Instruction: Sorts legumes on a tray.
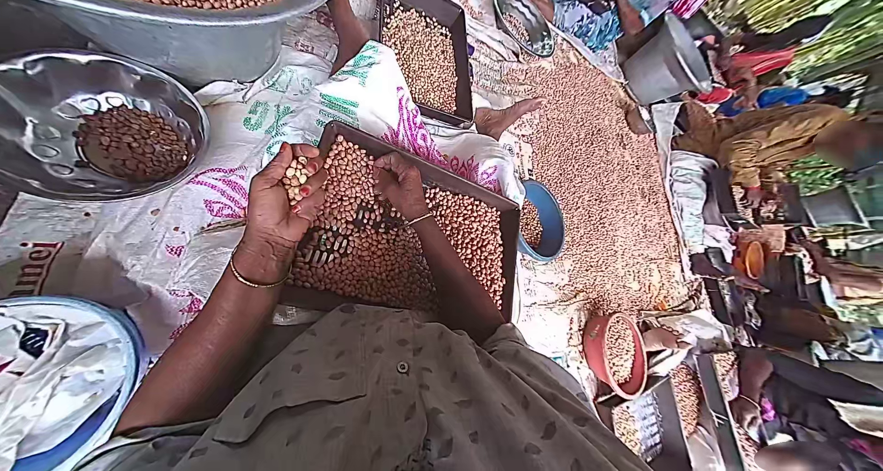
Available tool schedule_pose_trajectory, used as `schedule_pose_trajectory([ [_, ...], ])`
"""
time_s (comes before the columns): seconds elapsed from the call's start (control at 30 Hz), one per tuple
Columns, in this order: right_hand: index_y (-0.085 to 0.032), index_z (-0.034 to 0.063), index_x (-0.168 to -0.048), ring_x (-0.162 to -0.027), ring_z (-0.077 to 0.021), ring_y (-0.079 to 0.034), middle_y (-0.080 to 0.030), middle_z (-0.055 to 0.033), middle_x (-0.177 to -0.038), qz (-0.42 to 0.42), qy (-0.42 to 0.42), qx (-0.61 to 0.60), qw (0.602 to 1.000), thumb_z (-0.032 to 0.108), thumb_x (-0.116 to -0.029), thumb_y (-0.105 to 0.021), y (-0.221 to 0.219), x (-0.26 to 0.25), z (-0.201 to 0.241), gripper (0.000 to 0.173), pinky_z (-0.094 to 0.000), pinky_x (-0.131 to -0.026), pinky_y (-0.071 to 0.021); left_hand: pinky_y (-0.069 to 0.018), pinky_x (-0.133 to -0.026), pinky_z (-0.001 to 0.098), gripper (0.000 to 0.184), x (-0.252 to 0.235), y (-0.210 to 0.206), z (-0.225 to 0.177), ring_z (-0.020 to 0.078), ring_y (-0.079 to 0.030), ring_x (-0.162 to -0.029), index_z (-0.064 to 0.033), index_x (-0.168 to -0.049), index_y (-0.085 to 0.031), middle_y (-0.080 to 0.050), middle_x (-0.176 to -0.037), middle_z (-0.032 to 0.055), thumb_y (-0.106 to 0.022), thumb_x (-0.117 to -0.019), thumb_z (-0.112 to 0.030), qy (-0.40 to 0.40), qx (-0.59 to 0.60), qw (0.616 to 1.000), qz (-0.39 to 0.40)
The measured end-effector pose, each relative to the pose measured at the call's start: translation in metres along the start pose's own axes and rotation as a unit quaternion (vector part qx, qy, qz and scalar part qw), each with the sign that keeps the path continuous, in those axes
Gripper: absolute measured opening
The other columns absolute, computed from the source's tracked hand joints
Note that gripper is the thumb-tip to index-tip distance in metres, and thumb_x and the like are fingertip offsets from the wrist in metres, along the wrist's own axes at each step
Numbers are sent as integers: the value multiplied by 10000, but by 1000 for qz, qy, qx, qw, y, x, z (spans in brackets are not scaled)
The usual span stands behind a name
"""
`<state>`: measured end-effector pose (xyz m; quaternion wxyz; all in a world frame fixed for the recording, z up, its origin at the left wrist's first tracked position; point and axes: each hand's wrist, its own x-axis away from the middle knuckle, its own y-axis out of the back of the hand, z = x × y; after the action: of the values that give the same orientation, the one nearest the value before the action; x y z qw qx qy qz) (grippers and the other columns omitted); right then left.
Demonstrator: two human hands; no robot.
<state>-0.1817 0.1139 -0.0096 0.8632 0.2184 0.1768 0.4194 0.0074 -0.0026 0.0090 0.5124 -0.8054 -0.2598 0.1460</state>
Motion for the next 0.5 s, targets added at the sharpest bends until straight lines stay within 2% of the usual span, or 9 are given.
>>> schedule_pose_trajectory([
  [0.1,-656,-62,-1114,-625,-175,-669,-701,-163,-904,12,-29,24,999,30,-1021,-531,6,-1,5,181,-337,-604,-597,-354,-408,103,526,0,-1,-1,-12,-467,-498,-135,-999,-629,-591,-769,-50,-154,-1124,-323,-3,-2,1000,-4],
  [0.17,-660,-62,-1097,-615,-164,-658,-690,-152,-885,13,-34,10,999,28,-1013,-531,9,-2,8,178,-325,-592,-590,-348,-400,100,533,1,-3,-1,-13,-462,-489,-136,-992,-629,-593,-771,-46,-150,-1125,-329,0,-4,1000,-11],
  [0.27,-610,-64,-1081,-599,-124,-665,-683,-105,-829,11,-71,-187,980,5,-1027,-508,10,0,17,134,-276,-565,-596,-357,-407,102,540,0,-1,0,-12,-472,-498,-138,-1005,-624,-594,-770,-48,-139,-1128,-343,10,-13,1000,-3],
  [0.33,-591,-12,-1035,-661,-156,-712,-718,-101,-845,6,-108,-339,934,-9,-1032,-465,8,2,29,126,-296,-618,-616,-355,-407,103,536,0,-1,0,-13,-467,-494,-135,-1006,-620,-589,-763,-49,-139,-1127,-339,10,-23,1000,-7],
  [0.4,-576,28,-1013,-758,-201,-738,-724,-118,-904,2,-182,-462,868,7,-1031,-420,-2,13,48,158,-328,-711,-628,-350,-408,105,527,0,-3,1,-12,-462,-493,-133,-1011,-621,-584,-757,-53,-146,-1129,-328,0,-36,999,-24],
  [0.47,-596,54,-1057,-842,-192,-734,-713,-101,-978,-10,-284,-523,803,93,-1044,-444,-15,33,72,157,-315,-790,-619,-351,-420,103,519,3,-10,7,-15,-464,-498,-148,-991,-629,-586,-740,-69,-161,-1129,-325,-23,-51,996,-67],
  [0.5,-609,59,-1070,-846,-182,-722,-698,-85,-987,-23,-328,-545,771,144,-1054,-461,-24,40,81,173,-308,-796,-615,-359,-438,104,507,5,-15,11,-14,-469,-512,-159,-986,-632,-586,-747,-76,-176,-1129,-327,-35,-60,993,-95],
])
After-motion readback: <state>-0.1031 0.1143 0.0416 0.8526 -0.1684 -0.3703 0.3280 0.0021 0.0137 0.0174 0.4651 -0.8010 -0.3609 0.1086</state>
